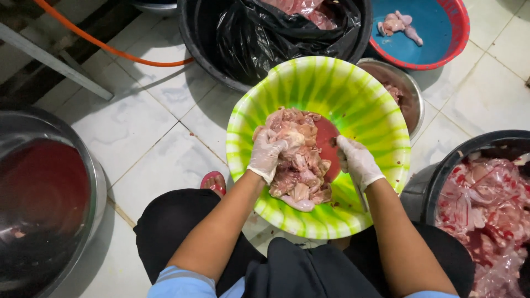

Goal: Cutting raw chicken pieces into smaller chunks using a knife in a bowl

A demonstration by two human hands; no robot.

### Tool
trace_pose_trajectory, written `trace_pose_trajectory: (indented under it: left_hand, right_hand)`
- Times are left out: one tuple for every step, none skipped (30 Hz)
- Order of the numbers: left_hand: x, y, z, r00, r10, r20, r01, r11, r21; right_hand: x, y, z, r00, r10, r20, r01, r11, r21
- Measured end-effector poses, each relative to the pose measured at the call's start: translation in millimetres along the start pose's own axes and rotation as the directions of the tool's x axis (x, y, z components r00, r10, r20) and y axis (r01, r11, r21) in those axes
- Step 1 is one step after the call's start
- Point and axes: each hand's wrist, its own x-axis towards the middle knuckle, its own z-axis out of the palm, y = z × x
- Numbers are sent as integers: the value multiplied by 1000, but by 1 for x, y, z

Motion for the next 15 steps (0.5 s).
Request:
trace_pose_trajectory:
  left_hand:
    - [2,-17,-1,1000,-29,6,29,1000,0]
    - [6,-34,-1,998,-54,15,54,999,0]
    - [4,-33,0,998,-53,16,53,999,1]
    - [2,-33,2,999,-37,25,34,995,90]
    - [0,-32,4,999,-21,36,14,984,179]
    - [-2,-30,6,999,-20,36,13,984,177]
    - [-4,-27,8,995,-31,92,9,973,230]
    - [-6,-25,9,988,-45,146,1,959,284]
    - [-22,-11,15,988,-45,147,1,959,284]
    - [-38,2,20,982,-79,169,52,986,157]
    - [-54,16,25,975,-110,195,107,994,28]
    - [-59,25,30,974,-114,196,110,994,29]
    - [-64,35,34,968,-105,227,101,995,26]
    - [-70,45,38,962,-93,256,91,996,21]
    - [-89,79,44,962,-94,255,92,996,21]
  right_hand:
    - [5,8,-4,998,-25,56,28,998,-61]
    - [12,14,-7,992,-50,113,64,991,-120]
    - [-1,6,0,992,-51,113,65,991,-118]
    - [-14,-2,7,985,-78,156,90,993,-72]
    - [-27,-11,14,974,-106,198,113,993,-24]
    - [-45,-24,27,974,-107,198,114,993,-25]
    - [-64,-36,41,956,-114,270,126,992,-30]
    - [-83,-49,54,933,-118,341,137,990,-32]
    - [-79,-41,56,933,-119,340,137,990,-31]
    - [-77,-32,58,911,-161,380,158,987,38]
    - [-73,-24,60,885,-205,417,176,979,107]
    - [-69,-20,60,887,-204,414,175,979,108]
    - [-65,-15,59,904,-181,388,153,983,102]
    - [-61,-11,59,918,-158,364,132,987,96]
    - [-66,-17,63,918,-157,364,131,987,96]
